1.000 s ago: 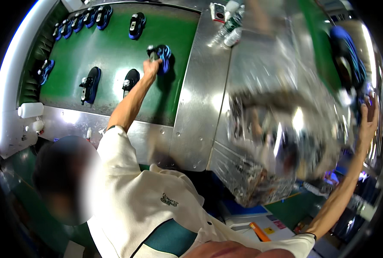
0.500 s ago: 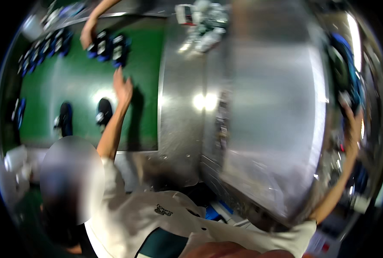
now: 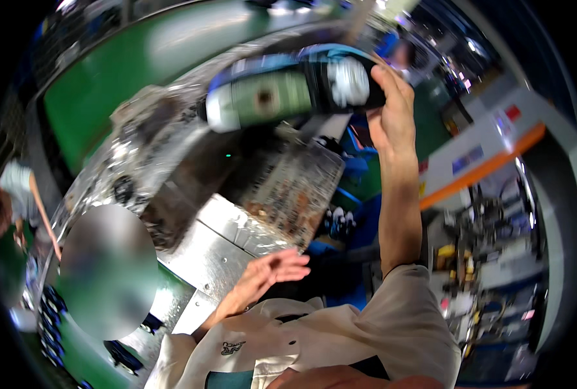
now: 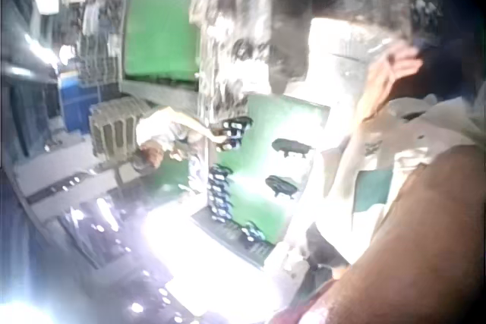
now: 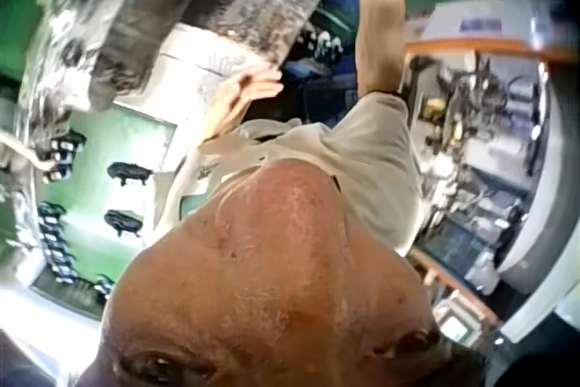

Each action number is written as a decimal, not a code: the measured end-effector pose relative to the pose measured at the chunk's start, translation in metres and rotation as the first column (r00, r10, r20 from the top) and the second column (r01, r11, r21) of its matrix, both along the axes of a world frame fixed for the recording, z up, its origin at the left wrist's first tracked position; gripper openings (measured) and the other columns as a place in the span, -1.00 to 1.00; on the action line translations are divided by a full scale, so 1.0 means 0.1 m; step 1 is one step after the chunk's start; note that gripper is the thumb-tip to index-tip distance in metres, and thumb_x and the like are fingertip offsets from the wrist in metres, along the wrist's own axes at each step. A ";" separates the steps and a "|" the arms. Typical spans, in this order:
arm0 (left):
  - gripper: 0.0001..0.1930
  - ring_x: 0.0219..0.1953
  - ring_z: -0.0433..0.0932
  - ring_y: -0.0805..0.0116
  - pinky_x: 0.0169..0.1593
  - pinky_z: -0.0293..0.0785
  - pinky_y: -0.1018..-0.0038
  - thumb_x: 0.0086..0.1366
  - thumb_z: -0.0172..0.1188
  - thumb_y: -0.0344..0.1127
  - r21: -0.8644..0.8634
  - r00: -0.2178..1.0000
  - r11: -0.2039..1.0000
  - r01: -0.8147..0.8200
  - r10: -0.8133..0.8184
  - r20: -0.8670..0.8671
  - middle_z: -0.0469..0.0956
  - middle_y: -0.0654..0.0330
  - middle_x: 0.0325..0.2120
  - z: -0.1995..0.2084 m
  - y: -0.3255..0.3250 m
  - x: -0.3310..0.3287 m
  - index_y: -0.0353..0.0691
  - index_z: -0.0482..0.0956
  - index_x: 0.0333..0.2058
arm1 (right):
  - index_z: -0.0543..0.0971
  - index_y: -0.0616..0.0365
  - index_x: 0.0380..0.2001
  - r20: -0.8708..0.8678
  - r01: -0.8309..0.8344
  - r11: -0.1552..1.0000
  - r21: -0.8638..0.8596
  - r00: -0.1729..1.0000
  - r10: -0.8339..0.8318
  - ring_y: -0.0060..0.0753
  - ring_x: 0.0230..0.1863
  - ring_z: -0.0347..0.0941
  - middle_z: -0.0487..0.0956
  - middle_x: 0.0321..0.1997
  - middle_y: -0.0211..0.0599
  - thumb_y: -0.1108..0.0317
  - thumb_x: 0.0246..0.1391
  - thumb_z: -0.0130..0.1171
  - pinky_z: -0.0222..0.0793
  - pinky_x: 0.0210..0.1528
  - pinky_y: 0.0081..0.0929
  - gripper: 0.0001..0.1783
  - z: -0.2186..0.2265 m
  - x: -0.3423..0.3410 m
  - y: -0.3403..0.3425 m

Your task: The person picks up shoes from a conveyor belt, places them into an automated industrial machine for lasting or sole pressing, removes them once processed, and places them onto a storage rack.

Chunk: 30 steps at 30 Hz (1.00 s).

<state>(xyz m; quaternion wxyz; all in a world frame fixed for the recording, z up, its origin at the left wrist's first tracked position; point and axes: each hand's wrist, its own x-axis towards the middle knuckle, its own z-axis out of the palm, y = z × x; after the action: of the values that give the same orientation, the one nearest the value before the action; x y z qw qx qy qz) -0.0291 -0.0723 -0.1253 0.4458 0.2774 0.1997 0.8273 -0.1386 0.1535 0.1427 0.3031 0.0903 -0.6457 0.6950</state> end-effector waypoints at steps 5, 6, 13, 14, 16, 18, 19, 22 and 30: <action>0.06 0.14 0.28 -0.38 0.13 0.23 -0.26 0.12 -0.22 0.53 0.073 0.902 0.980 0.183 -0.197 0.383 0.20 -0.27 0.18 0.94 0.87 0.14 -0.33 0.01 0.29 | 0.59 0.38 -0.24 0.248 0.046 0.994 0.097 0.966 -0.069 -0.52 -0.32 0.51 0.61 -0.33 -0.25 0.38 0.05 0.10 0.42 -0.18 -0.60 -0.72 -0.24 1.50 0.73; 0.04 0.10 0.34 -0.30 0.12 0.29 -0.19 0.13 -0.12 0.49 0.167 0.843 0.924 0.344 -0.382 0.378 0.19 -0.26 0.20 0.94 1.02 0.31 -0.34 0.02 0.29 | 0.60 0.37 -0.27 0.349 0.121 0.980 0.158 0.922 -0.170 -0.54 -0.33 0.50 0.61 -0.34 -0.26 0.36 0.05 0.10 0.40 -0.20 -0.61 -0.72 -0.33 1.88 0.82; -0.56 -0.02 0.51 0.23 0.11 0.39 0.30 0.31 0.02 -0.29 -0.173 0.884 0.881 0.440 -0.391 0.258 0.51 0.07 -0.05 0.61 2.01 1.81 -0.33 0.32 0.12 | 0.24 0.22 0.20 0.382 0.625 0.777 -0.073 0.737 -0.557 -0.34 0.00 0.48 0.56 -0.04 -0.12 -0.24 0.21 -0.12 0.42 -0.05 -0.44 -0.23 -1.66 4.34 1.29; -0.57 -0.03 0.52 0.26 0.10 0.40 0.34 0.29 0.04 -0.35 -0.241 0.915 0.884 0.400 -0.371 0.158 0.52 0.09 -0.06 0.60 2.19 1.98 -0.31 0.33 0.12 | 0.22 0.21 0.23 0.370 0.651 0.747 -0.132 0.732 -0.572 -0.31 0.04 0.46 0.51 0.04 -0.08 -0.35 0.09 -0.04 0.42 -0.01 -0.38 -0.09 -1.79 4.69 1.19; -0.55 -0.05 0.52 0.32 0.09 0.40 0.40 0.25 0.09 -0.41 -0.327 0.945 0.892 0.313 -0.328 0.011 0.52 0.12 -0.07 0.58 2.51 2.38 -0.28 0.33 0.13 | 0.17 0.19 0.27 0.298 0.507 0.744 -0.435 0.861 -0.412 -0.30 0.09 0.42 0.47 0.09 -0.13 -0.37 -0.10 0.18 0.40 0.03 -0.34 0.07 -2.06 5.31 1.06; -0.47 -0.08 0.50 0.44 0.09 0.37 0.48 0.19 0.18 -0.46 -0.390 0.921 0.879 0.275 -0.357 -0.156 0.52 0.21 -0.10 0.46 2.78 2.82 -0.27 0.31 0.15 | 0.23 0.14 0.26 0.428 0.718 0.660 -0.221 0.679 -0.596 -0.37 0.09 0.36 0.41 0.12 -0.24 0.04 -0.15 0.37 0.29 0.09 -0.45 -0.08 -2.26 5.69 1.03; -0.44 -0.07 0.48 0.46 0.09 0.35 0.50 0.19 0.19 -0.46 -0.398 0.910 0.887 0.235 -0.344 -0.230 0.50 0.23 -0.08 0.41 2.87 3.05 -0.27 0.28 0.18 | 0.27 0.18 0.23 0.439 0.822 0.565 -0.071 0.535 -0.722 -0.47 0.05 0.34 0.43 0.07 -0.31 0.29 -0.26 0.43 0.27 0.10 -0.51 -0.08 -2.16 5.72 1.04; -0.23 0.08 0.33 0.47 0.15 0.24 0.56 0.24 0.19 -0.46 -0.412 0.836 0.865 0.288 -0.437 -0.332 0.28 0.15 0.15 0.34 3.11 3.78 -0.30 -0.04 0.33 | 0.36 0.25 0.13 0.499 0.944 0.205 -0.258 0.312 -0.809 -0.48 -0.05 0.44 0.51 -0.02 -0.29 0.51 -0.34 0.39 0.35 0.05 -0.49 -0.18 -2.52 6.24 1.15; -0.38 0.23 0.26 0.33 0.26 0.15 0.45 0.38 0.02 -0.12 -0.534 0.563 0.661 0.528 -0.743 -0.363 0.27 0.07 0.21 0.14 4.27 4.83 -0.33 0.10 0.28 | 0.36 0.20 0.13 0.526 0.823 -0.316 -0.471 -0.026 -0.850 -0.48 -0.15 0.44 0.51 -0.10 -0.37 0.54 -0.23 0.30 0.35 -0.03 -0.53 -0.27 -2.91 7.69 1.35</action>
<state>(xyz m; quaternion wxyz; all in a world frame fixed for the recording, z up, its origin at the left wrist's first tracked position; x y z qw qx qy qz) 0.4543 0.3551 -0.1117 0.6832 0.4693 0.3532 0.4338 0.6304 0.2889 -0.1484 0.7205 -0.5130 -0.1714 0.4341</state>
